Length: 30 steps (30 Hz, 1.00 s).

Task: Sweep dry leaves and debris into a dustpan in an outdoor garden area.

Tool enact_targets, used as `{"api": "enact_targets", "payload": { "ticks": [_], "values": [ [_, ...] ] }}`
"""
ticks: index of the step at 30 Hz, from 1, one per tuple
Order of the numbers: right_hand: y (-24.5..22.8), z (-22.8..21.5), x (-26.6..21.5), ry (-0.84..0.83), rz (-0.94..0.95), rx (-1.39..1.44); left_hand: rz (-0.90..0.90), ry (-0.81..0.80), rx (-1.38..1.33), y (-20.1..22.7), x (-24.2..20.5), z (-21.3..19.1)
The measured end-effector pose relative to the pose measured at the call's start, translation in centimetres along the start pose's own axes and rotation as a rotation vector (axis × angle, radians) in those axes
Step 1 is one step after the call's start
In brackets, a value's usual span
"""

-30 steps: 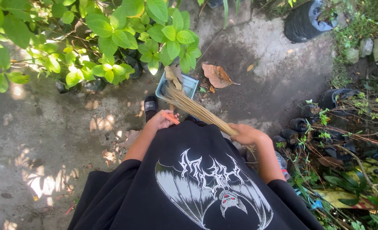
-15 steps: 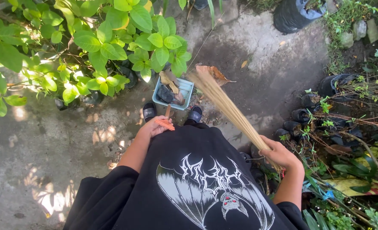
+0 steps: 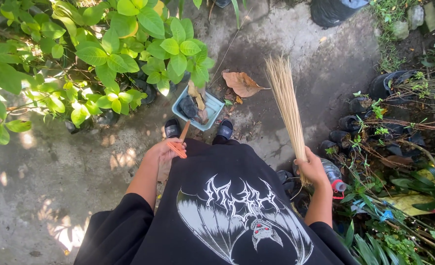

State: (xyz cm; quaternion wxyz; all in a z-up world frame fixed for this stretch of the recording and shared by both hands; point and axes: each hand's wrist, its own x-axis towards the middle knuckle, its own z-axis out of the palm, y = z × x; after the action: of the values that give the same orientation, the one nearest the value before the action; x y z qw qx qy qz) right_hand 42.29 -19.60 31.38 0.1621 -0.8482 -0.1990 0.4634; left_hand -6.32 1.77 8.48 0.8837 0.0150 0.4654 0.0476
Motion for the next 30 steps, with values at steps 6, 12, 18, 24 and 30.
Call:
{"api": "enact_targets", "payload": {
  "ticks": [6, 12, 18, 24, 30],
  "values": [
    [-0.5, 2.2, 1.5, -0.015, -0.033, -0.059, -0.053, 0.053, 0.066, 0.4, 1.3, -0.5],
    [0.3, 7.4, 5.5, -0.189, -0.054, -0.231, -0.049, 0.065, -0.044, -0.3, 6.8, -0.6],
    [4.9, 9.2, 9.0, -0.504, -0.333, -0.386, -0.032, 0.045, -0.08, -0.3, 10.1, -0.4],
    [-3.9, 3.7, 1.2, -0.6, 0.066, -0.372, -0.061, 0.01, -0.104, -0.5, 10.8, -0.5],
    [-6.2, -1.3, -1.9, -0.541, 0.031, -0.347, -0.06, 0.005, -0.12, 0.0, 10.0, -0.1]
  ]
}}
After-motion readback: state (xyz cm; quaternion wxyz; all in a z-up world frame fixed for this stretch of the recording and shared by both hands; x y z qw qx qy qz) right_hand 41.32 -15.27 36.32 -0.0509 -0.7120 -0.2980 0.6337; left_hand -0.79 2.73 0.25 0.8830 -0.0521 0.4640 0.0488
